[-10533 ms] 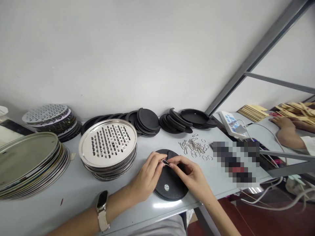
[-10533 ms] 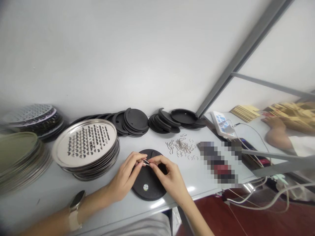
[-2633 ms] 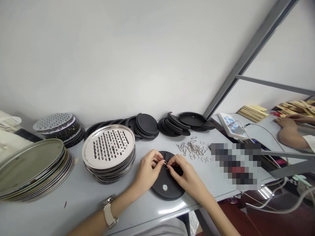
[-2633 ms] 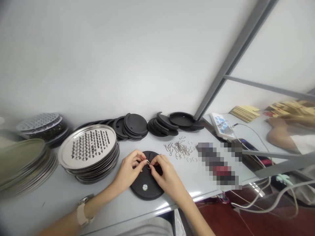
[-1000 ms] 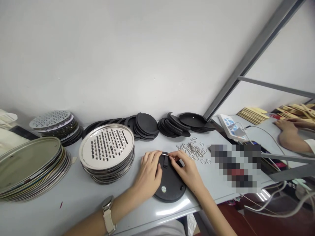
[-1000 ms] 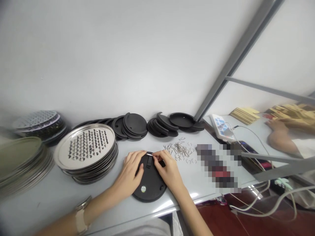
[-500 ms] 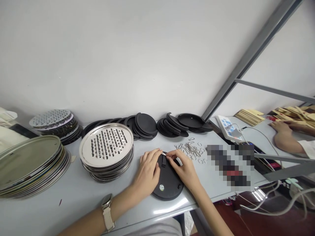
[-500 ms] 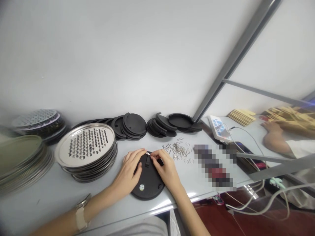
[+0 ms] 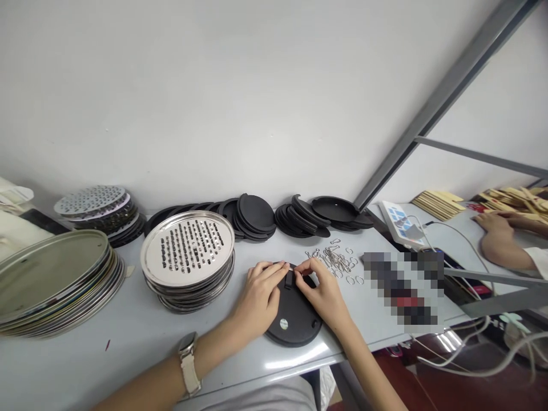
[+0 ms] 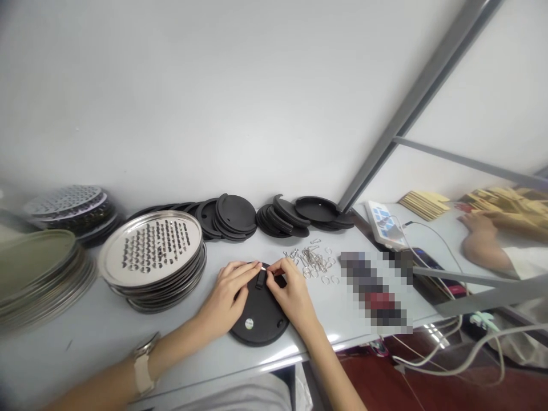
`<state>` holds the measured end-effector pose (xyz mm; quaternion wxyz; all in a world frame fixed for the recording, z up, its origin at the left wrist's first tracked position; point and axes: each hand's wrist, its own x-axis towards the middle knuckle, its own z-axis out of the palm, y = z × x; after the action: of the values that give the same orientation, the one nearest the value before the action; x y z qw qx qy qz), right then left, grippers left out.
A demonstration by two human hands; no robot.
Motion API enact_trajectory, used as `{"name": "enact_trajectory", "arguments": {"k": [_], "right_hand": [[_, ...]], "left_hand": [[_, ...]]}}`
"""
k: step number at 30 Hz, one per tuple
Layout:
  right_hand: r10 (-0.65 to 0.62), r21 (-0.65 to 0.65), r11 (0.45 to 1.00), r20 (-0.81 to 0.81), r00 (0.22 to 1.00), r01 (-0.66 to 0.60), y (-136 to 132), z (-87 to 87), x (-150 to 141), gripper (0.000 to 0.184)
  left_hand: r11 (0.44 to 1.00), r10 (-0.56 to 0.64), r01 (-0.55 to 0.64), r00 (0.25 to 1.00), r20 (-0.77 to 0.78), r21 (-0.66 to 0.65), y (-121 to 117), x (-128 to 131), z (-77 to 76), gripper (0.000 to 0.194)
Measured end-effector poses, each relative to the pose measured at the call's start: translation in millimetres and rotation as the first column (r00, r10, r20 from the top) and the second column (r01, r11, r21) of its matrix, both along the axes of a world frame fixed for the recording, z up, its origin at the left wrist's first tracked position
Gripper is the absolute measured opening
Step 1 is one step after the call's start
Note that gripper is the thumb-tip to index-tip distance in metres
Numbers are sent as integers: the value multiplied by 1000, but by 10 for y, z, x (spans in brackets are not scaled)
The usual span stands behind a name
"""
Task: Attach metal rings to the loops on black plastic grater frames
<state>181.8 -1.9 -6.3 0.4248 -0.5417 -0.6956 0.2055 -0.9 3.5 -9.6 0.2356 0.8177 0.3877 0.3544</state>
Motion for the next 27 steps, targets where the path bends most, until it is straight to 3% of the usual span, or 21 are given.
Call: {"name": "enact_trajectory", "arguments": {"k": [27], "right_hand": [[34, 2, 999, 41, 999, -34, -11, 38, -29, 6]], "left_hand": [[1000, 3, 0, 995, -104, 31, -25, 3, 10, 51]]}}
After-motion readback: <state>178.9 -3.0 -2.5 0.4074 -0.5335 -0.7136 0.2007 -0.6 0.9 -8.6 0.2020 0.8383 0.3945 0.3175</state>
